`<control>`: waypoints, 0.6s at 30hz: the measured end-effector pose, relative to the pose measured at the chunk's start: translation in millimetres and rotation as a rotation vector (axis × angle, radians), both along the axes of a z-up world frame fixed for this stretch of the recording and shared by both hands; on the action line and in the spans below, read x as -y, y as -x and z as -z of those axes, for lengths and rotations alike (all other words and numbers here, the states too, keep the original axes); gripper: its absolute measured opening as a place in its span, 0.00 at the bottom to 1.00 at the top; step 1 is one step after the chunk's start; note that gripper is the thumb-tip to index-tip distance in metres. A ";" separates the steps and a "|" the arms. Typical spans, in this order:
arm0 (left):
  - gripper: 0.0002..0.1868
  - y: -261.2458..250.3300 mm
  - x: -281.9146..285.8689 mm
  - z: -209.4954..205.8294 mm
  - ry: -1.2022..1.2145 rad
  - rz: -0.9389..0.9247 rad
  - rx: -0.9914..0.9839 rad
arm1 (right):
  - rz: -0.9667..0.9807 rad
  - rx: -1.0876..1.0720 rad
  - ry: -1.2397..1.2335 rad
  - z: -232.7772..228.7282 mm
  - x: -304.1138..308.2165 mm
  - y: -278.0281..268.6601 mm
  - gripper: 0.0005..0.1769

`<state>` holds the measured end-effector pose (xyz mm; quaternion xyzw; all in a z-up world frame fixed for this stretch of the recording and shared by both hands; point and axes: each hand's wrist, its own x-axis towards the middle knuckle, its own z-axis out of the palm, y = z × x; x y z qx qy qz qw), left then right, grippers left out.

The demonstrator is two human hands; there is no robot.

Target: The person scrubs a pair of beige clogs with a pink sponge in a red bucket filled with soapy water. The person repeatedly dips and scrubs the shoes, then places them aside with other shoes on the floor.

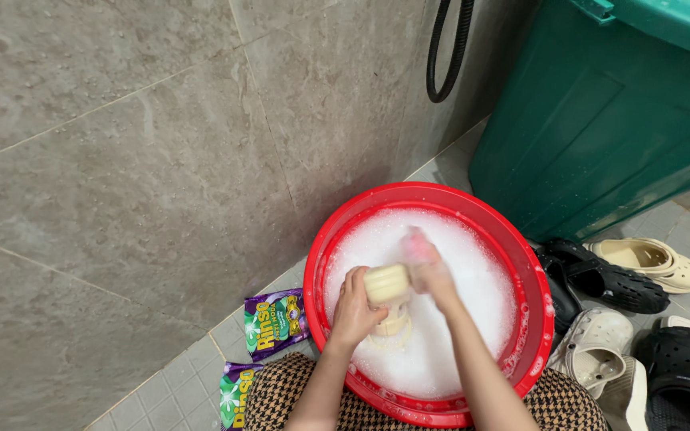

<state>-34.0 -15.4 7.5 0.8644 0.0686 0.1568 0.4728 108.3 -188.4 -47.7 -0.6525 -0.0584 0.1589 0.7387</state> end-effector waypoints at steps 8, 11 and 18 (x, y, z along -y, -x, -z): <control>0.42 -3.7 -23.0 10.6 0.041 -0.050 -0.115 | -0.103 0.914 0.848 34.8 -14.0 6.2 0.37; 0.42 3.0 -18.8 14.5 0.033 -0.024 -0.063 | 0.021 0.725 0.522 23.0 -15.2 8.4 0.28; 0.39 -2.9 -37.6 28.6 0.059 0.027 0.005 | -0.126 0.404 0.729 -5.0 -29.9 24.6 0.40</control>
